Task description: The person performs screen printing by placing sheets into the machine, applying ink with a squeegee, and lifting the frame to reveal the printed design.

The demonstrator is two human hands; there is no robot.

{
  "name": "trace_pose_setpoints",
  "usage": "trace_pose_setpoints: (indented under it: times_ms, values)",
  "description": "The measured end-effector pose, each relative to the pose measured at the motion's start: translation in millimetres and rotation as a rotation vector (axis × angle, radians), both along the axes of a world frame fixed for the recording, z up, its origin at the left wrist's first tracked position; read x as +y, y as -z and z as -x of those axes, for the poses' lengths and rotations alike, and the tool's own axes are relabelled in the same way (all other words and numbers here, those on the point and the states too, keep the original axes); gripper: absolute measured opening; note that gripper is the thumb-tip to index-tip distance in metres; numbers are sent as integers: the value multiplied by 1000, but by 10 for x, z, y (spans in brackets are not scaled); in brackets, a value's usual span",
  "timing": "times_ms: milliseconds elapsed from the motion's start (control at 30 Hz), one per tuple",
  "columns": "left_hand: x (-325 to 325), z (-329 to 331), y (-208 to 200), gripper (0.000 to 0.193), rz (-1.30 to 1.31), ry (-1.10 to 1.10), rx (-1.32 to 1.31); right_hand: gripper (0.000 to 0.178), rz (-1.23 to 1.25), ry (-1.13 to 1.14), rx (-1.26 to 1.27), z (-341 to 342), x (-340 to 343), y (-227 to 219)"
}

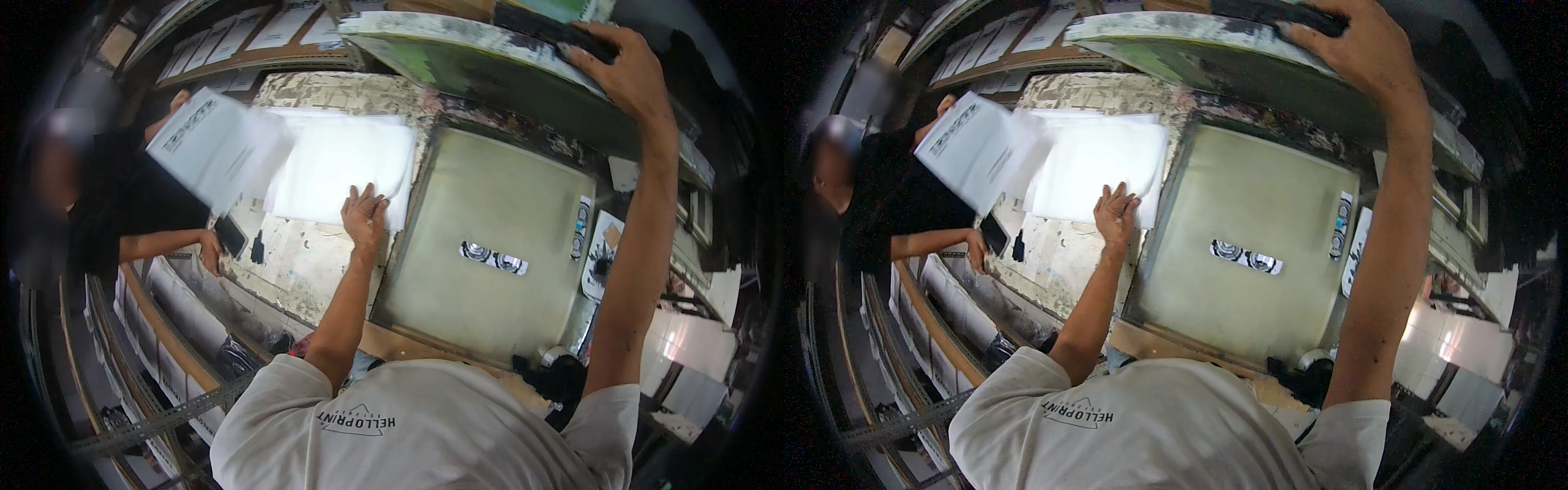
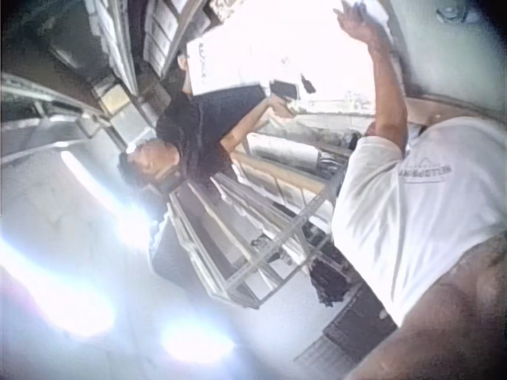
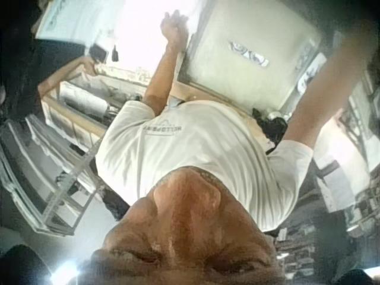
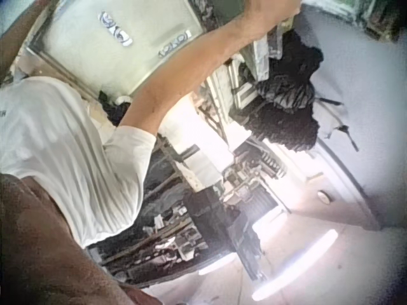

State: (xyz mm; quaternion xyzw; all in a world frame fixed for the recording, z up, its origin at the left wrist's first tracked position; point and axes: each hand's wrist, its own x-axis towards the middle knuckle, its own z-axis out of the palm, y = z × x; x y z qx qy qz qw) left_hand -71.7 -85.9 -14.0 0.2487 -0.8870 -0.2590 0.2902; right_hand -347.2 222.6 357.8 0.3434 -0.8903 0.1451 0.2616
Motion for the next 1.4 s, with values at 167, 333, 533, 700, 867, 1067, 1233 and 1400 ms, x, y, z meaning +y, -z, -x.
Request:
trace_pose_setpoints:
  times_ms: [167,333,533,700,867,1067,1233,1400]
  values:
    - [-154,20,-148,18,-100,-142,104,57,46,-9,-135,-89,-124,-44]
    - [-142,210,-688,14,-39,-160,177,56,89,-11,-154,-82,-151,-7]
    - [596,263,-1177,54,-330,306,-173,56,79,21,-171,-182,-117,-123]
    - [83,199,-837,65,-290,193,-214,51,71,-18,-121,-162,-127,-90]
    - [-309,77,-802,67,-64,228,-361,49,106,-46,-217,-259,-134,-181]
    - [392,184,-480,63,166,689,-342,54,32,27,-141,-149,-139,-116]
    - [985,685,-291,61,258,796,-312,50,-12,-39,-75,-141,-112,-120]
    - [1675,1120,-232,60,206,851,-261,48,117,-110,-309,-315,-201,-301]
